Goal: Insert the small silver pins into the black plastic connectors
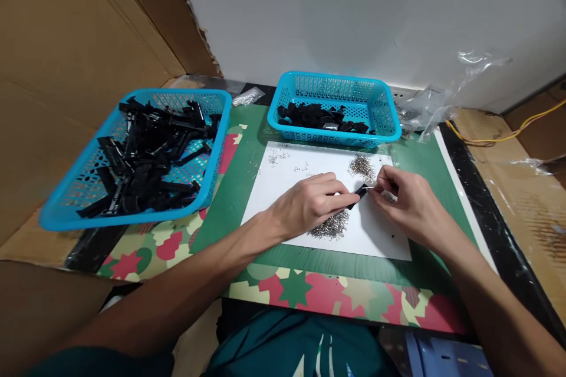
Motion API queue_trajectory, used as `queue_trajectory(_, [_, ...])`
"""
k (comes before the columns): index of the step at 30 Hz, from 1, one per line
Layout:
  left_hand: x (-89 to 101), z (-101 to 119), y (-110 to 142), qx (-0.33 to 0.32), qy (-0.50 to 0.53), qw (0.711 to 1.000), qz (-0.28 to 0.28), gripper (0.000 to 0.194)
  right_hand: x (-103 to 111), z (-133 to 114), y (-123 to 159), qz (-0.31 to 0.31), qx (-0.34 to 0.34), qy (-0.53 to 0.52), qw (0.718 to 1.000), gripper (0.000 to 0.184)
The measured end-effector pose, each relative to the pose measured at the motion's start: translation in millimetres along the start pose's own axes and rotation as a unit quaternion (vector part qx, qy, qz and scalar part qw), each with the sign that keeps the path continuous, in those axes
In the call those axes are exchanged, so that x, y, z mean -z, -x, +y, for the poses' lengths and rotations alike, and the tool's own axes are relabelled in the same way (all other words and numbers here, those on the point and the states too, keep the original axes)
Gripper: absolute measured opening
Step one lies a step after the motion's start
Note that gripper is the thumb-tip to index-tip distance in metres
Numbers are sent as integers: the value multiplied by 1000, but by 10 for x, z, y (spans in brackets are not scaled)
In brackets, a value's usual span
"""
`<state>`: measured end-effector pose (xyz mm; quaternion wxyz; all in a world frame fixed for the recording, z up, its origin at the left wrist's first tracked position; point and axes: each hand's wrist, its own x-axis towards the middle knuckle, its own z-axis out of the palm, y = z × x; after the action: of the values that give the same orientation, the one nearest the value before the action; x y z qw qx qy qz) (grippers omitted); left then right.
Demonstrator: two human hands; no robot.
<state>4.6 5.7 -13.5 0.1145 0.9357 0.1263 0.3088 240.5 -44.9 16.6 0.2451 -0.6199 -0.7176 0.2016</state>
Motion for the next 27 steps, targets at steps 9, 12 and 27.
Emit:
queue_trajectory(9, [-10, 17, 16, -11, 9, 1000, -5, 27, -60, -2, 19, 14, 7, 12, 1000, 28])
queue_trajectory(12, [-11, 4, 28, 10, 52, 999, 3, 27, -68, -23, 42, 19, 5, 25, 999, 28])
queue_trajectory(27, [-12, 22, 12, 84, 117, 988, 51, 22, -126, -117, 96, 88, 30, 40, 995, 32])
